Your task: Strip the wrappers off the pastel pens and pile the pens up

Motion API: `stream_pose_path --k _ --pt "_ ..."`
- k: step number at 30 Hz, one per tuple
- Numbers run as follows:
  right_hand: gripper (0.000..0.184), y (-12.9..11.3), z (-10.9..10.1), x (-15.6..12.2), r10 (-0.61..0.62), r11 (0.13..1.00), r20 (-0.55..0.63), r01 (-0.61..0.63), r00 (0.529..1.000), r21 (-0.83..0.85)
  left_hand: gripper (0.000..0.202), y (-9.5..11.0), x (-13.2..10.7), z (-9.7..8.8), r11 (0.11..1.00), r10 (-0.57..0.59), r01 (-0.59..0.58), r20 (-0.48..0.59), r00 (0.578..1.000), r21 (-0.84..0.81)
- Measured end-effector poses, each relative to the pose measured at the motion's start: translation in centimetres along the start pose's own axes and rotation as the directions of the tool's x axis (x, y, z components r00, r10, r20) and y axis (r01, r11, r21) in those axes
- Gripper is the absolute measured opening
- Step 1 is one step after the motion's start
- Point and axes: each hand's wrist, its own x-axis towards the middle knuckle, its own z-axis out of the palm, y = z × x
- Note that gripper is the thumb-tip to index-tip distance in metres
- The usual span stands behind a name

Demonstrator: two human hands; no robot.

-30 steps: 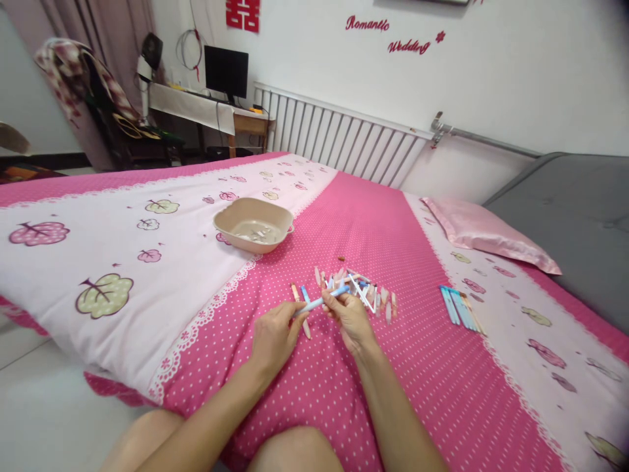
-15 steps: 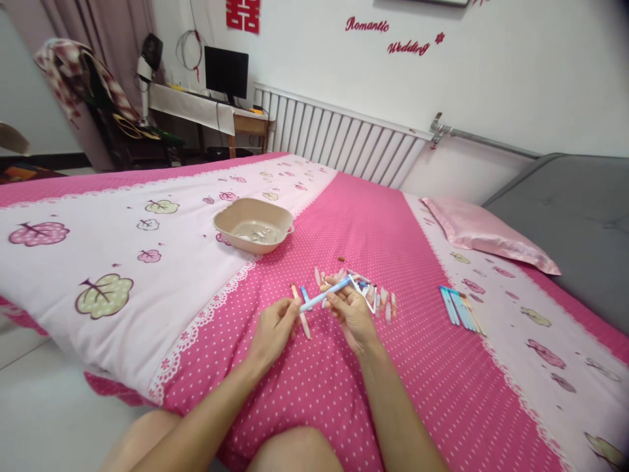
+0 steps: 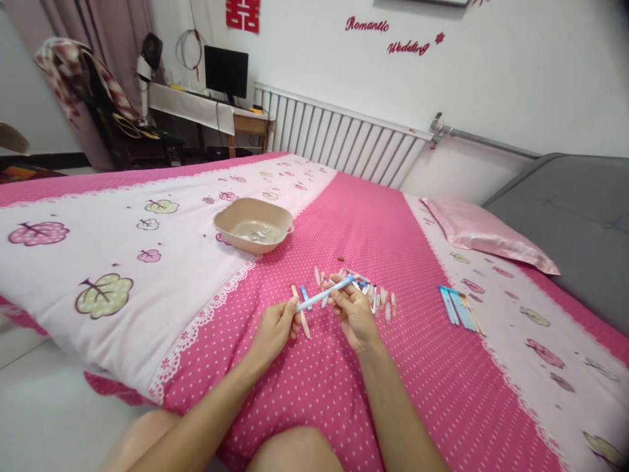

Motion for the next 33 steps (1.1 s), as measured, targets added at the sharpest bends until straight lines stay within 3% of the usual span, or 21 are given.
stream_pose_path --k 2,5,9,12,15,20,24,29,33 --pt "0.034 0.1 0.1 0.0 0.001 1.000 0.001 -0.001 1.000 -0.002 0.049 0.1 -0.1 0.0 0.998 -0.029 0.029 -0.001 1.000 -0.060" --pt "0.034 0.1 0.2 0.0 -0.009 1.000 -0.003 0.009 1.000 -0.004 0.037 0.5 -0.3 0.0 0.996 0.068 -0.070 -0.044 0.997 -0.046" --pt "0.033 0.2 0.2 0.0 -0.020 1.000 -0.013 0.020 1.000 -0.004 0.032 0.7 -0.4 0.1 0.979 0.202 -0.199 -0.075 0.977 0.040" --pt "0.032 0.2 0.2 0.0 -0.014 1.000 -0.017 0.014 1.000 0.010 0.022 0.4 -0.3 0.0 0.960 0.250 -0.234 -0.101 0.963 0.151" --pt "0.032 0.0 0.0 0.1 -0.020 0.999 -0.017 0.021 1.000 0.038 0.033 0.3 -0.3 -0.2 0.959 0.216 -0.199 -0.067 0.974 0.199" --pt "0.028 -0.7 -0.9 0.6 -0.051 0.988 -0.090 0.063 0.995 0.144 0.047 0.4 -0.3 -0.3 0.994 0.063 -0.060 -0.036 0.997 0.087" --pt "0.024 -0.9 -1.2 0.6 -0.048 0.976 -0.092 0.066 0.995 0.207 0.047 0.4 -0.2 -0.2 0.996 0.060 -0.057 -0.041 0.997 0.075" --pt "0.029 -0.5 -0.6 0.2 0.065 0.993 0.010 -0.065 0.998 0.099 0.048 0.4 -0.2 -0.1 0.995 0.060 -0.056 -0.041 0.997 0.086" --pt "0.031 -0.8 -1.1 0.4 0.055 0.991 -0.036 -0.049 0.998 0.127 0.049 0.2 -0.1 -0.2 0.992 0.059 -0.054 -0.045 0.997 0.111"
